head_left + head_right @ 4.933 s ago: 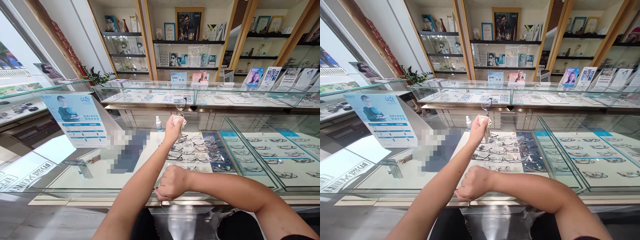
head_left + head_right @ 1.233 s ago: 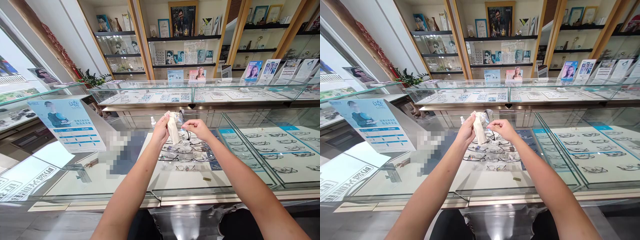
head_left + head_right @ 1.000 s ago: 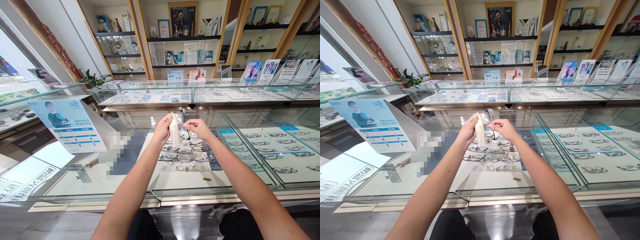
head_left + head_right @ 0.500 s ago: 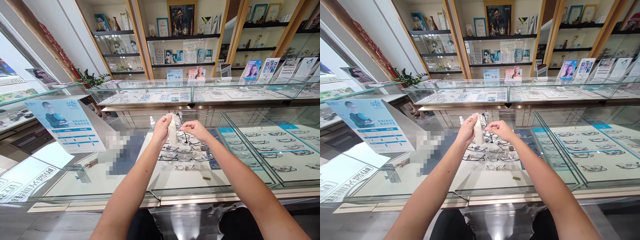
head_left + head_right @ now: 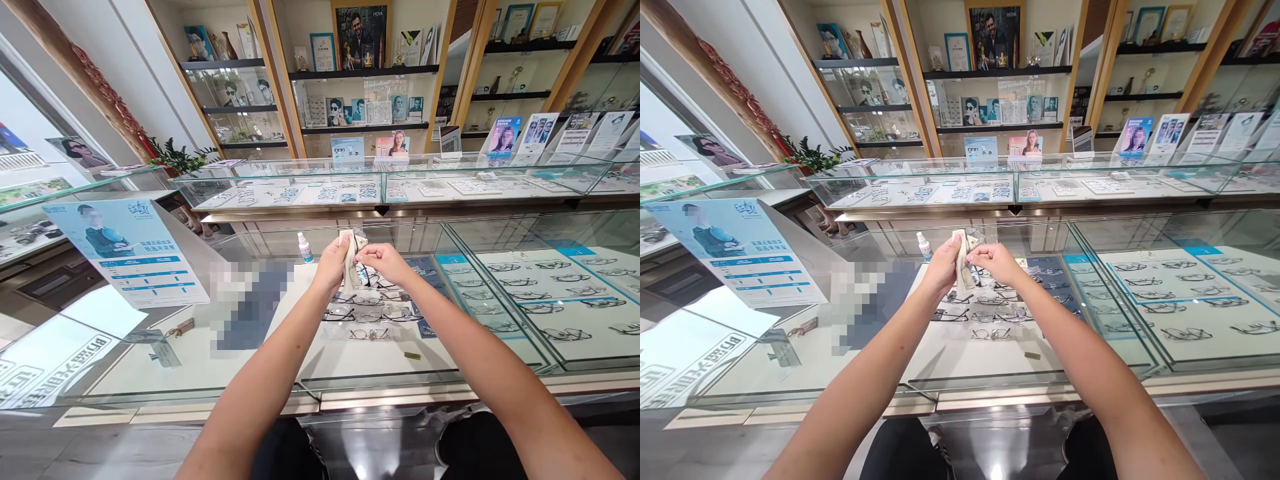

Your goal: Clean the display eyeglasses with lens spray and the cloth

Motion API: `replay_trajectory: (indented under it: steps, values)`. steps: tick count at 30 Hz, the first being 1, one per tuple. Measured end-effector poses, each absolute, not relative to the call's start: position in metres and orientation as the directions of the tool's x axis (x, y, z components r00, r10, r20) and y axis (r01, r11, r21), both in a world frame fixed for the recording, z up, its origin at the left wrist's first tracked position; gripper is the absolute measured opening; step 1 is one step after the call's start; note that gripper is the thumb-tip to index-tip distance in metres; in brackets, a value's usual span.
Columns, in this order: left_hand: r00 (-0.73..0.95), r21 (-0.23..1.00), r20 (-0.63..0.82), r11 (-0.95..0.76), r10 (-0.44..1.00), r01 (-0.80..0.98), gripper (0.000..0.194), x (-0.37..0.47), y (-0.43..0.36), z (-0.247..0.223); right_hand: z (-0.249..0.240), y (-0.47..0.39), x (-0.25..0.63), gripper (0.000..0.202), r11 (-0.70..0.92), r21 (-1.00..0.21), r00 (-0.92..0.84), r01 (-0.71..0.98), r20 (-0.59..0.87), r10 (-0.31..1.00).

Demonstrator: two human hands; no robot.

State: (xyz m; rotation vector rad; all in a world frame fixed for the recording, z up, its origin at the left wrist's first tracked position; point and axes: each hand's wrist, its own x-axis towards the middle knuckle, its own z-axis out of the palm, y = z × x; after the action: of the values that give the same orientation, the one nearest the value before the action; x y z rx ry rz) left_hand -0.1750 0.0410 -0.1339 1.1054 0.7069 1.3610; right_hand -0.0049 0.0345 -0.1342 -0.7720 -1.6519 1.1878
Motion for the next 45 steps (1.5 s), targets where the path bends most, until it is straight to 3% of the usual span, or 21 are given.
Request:
replay_trajectory:
  steps: [4, 9, 28, 33, 38, 45]
  values:
    - [0.219, 0.887, 0.197, -0.078, 0.956, -0.455, 0.058, -0.179, 0.039, -0.128, -0.133, 0.035, -0.003, 0.052, 0.274, -0.956, -0.333, -0.108, 0.294, 0.896]
    - [0.334, 0.925, 0.197, -0.062, 0.922, -0.375, 0.056, -0.187, 0.038, -0.124, -0.131, 0.036, 0.002, 0.049, 0.245, -0.959, -0.351, -0.139, 0.279, 0.894]
    - [0.051, 0.899, 0.354, -0.325, 0.934, -0.294, 0.064, -0.175, 0.035, -0.131, -0.132, 0.029, -0.013, 0.059, 0.245, -0.963, -0.438, -0.113, 0.269, 0.858]
    - [0.210, 0.934, 0.310, -0.255, 0.927, -0.251, 0.068, -0.190, 0.044, -0.126, -0.132, 0.032, -0.008, 0.045, 0.232, -0.968, -0.386, -0.095, 0.251, 0.888]
    - [0.403, 0.957, 0.239, -0.143, 0.884, -0.254, 0.060, -0.207, 0.047, -0.118, -0.127, 0.035, 0.002, 0.033, 0.196, -0.969, -0.331, -0.152, 0.237, 0.913]
    - [0.382, 0.945, 0.262, -0.154, 0.886, -0.290, 0.060, -0.200, 0.037, -0.112, -0.124, 0.031, 0.000, 0.035, 0.151, -0.971, -0.352, -0.183, 0.208, 0.912]
